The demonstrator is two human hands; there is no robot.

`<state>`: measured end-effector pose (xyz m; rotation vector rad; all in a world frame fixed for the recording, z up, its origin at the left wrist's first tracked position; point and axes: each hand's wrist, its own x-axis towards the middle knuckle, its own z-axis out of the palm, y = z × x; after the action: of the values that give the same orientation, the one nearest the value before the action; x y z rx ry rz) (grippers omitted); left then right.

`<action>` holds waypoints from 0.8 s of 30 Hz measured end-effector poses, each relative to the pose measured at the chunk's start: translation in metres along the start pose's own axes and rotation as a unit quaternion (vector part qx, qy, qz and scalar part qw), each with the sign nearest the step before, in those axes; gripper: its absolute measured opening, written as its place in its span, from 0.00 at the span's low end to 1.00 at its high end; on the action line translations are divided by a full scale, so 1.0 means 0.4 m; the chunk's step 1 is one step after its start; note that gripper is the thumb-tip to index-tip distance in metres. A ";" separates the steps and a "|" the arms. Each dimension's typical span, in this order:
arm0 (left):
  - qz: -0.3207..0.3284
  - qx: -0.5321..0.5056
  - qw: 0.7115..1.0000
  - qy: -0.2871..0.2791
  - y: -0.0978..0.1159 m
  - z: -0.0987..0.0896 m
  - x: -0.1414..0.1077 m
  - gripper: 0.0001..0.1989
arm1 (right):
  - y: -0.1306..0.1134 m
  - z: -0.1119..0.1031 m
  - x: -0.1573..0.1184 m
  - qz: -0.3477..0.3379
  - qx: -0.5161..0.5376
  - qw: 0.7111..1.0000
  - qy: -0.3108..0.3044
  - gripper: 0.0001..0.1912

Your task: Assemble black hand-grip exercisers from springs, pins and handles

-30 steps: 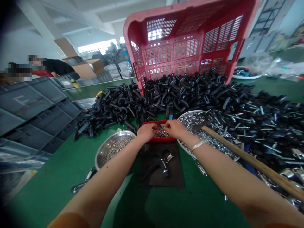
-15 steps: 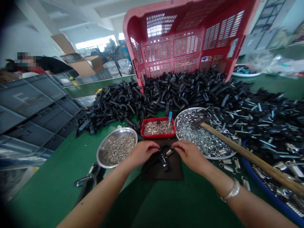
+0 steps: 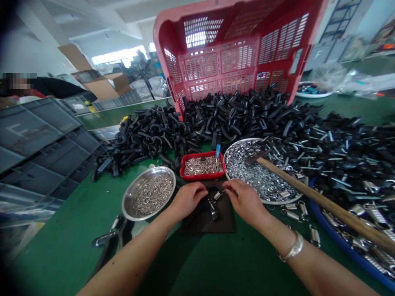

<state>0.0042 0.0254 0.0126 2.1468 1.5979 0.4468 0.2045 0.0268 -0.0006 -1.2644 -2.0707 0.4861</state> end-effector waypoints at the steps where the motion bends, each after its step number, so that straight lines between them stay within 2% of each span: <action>1: -0.001 -0.003 1.000 0.003 0.000 0.002 0.000 0.10 | 0.000 0.003 0.000 0.003 -0.002 1.000 0.001 0.08; 8: -0.037 0.045 0.998 0.017 0.014 0.018 -0.006 0.09 | 0.006 0.023 0.006 0.016 -0.033 0.999 -0.006 0.09; 15: 0.027 0.176 0.984 -0.009 0.035 0.020 -0.028 0.10 | 0.007 0.031 0.017 0.004 -0.056 0.998 -0.011 0.09; 24: 0.052 0.216 0.974 0.046 0.023 0.037 -0.043 0.11 | -0.012 0.031 0.033 -0.054 -0.123 0.989 -0.056 0.10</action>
<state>0.0143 0.0046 0.0044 2.5721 1.7690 0.2464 0.1885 0.0366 -0.0020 -1.2778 -2.3368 0.2638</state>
